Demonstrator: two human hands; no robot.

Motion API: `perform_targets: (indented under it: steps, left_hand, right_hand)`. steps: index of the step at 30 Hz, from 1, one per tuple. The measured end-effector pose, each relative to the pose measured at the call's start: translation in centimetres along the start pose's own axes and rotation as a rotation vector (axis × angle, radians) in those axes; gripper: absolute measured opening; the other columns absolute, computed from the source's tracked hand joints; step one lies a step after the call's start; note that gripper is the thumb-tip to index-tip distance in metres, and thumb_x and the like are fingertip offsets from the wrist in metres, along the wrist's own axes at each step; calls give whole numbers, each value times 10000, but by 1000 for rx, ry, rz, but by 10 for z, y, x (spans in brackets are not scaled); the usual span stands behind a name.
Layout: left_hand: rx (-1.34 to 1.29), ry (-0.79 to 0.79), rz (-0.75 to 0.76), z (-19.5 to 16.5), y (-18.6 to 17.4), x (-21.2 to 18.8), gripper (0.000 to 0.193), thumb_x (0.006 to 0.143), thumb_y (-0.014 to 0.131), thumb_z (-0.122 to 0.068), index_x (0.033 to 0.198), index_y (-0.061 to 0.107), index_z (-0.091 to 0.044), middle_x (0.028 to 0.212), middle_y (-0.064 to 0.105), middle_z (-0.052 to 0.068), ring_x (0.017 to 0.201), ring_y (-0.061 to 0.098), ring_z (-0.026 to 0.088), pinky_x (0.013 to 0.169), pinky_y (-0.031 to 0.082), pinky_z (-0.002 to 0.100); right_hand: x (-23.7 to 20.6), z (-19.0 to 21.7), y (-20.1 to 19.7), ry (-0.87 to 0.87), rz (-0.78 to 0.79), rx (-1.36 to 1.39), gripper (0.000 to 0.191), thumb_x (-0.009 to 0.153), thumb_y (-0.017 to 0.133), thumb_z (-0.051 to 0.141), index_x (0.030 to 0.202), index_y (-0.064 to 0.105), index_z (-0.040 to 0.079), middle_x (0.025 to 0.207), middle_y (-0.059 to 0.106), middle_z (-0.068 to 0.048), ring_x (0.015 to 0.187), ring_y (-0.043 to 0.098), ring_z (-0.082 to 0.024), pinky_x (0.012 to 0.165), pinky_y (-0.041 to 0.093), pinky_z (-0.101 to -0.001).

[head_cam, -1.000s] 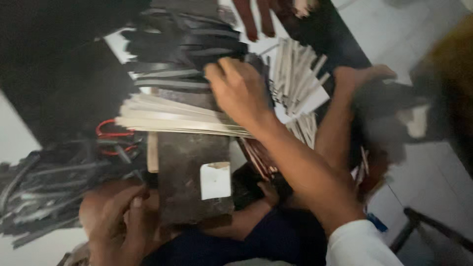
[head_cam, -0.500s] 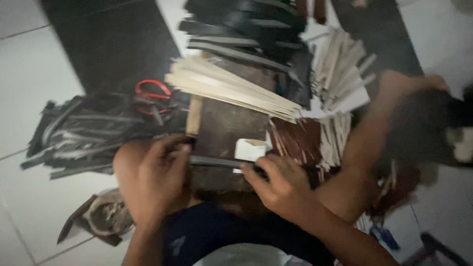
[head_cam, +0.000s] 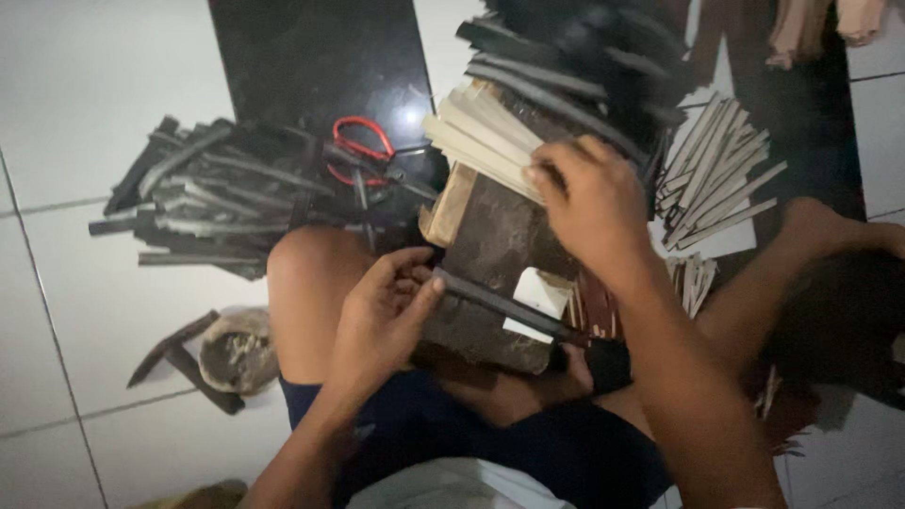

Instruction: The person sits cross-legged on the floor and repeatedly smooths thin plastic strips using a small white block. They pick up a strip, rub it against the block, and place it back into a pile. This process is repeated continuously with multiple strips.

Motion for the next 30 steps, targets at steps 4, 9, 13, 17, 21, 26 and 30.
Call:
perform_targets:
  steps: [4,9,13,17,21,26,30]
  left_hand:
    - [-161,-40,9,11,1,0,306,951,718,-90,1246,668,-25,965,701,19,837,638,59,731,555,227]
    - [-18,6,14,10,-9,0,239,968,707,-102,1196,719,-31,989,737,46,893,678,88,802,567,237]
    - [-41,87,39,7,-12,3,210,996,679,-88,1187,721,-11,1072,729,75,964,698,109,851,566,247]
    - [-59,67,52,12,-12,4,217,997,668,-77,1199,719,-13,1079,723,85,964,695,114,836,571,250]
    - [-39,104,47,14,-13,7,201,999,671,-71,1184,728,-15,1102,722,92,994,705,133,844,572,262]
    - [38,83,41,18,-16,11,209,977,681,-81,1175,738,-43,1081,732,87,954,723,159,808,580,269]
    - [85,153,51,17,-17,14,210,988,684,-80,1188,737,-47,1078,734,98,990,725,179,846,578,284]
  right_hand:
    - [4,1,-4,39,26,111,189,974,775,152,1093,712,19,1047,709,-162,885,706,-267,728,550,-391]
    - [-42,14,-21,163,47,301,187,1044,655,82,1209,623,-1,1075,734,-144,933,726,-188,783,585,-295]
    - [-88,37,-10,105,163,507,300,1028,614,69,1311,647,-22,1109,742,-125,954,701,-119,757,571,-262]
    - [-118,41,15,560,325,773,234,960,680,116,1159,732,4,963,727,-35,819,698,-71,543,588,-256]
    - [-120,32,30,474,291,694,218,1016,667,126,1167,744,-12,849,707,-44,726,611,-63,573,497,-214]
    - [-117,28,37,724,338,785,224,951,679,131,1121,737,-3,813,694,-40,602,605,-66,464,478,-222]
    - [-110,30,39,799,352,847,211,929,674,119,1095,715,-4,825,693,-39,622,643,-67,441,531,-231]
Point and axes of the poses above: each hand's wrist, its own x-axis towards the middle knuckle, its own y-axis out of the palm, z = x × y, the point moved 2 cm from there along x, towards the middle knuckle
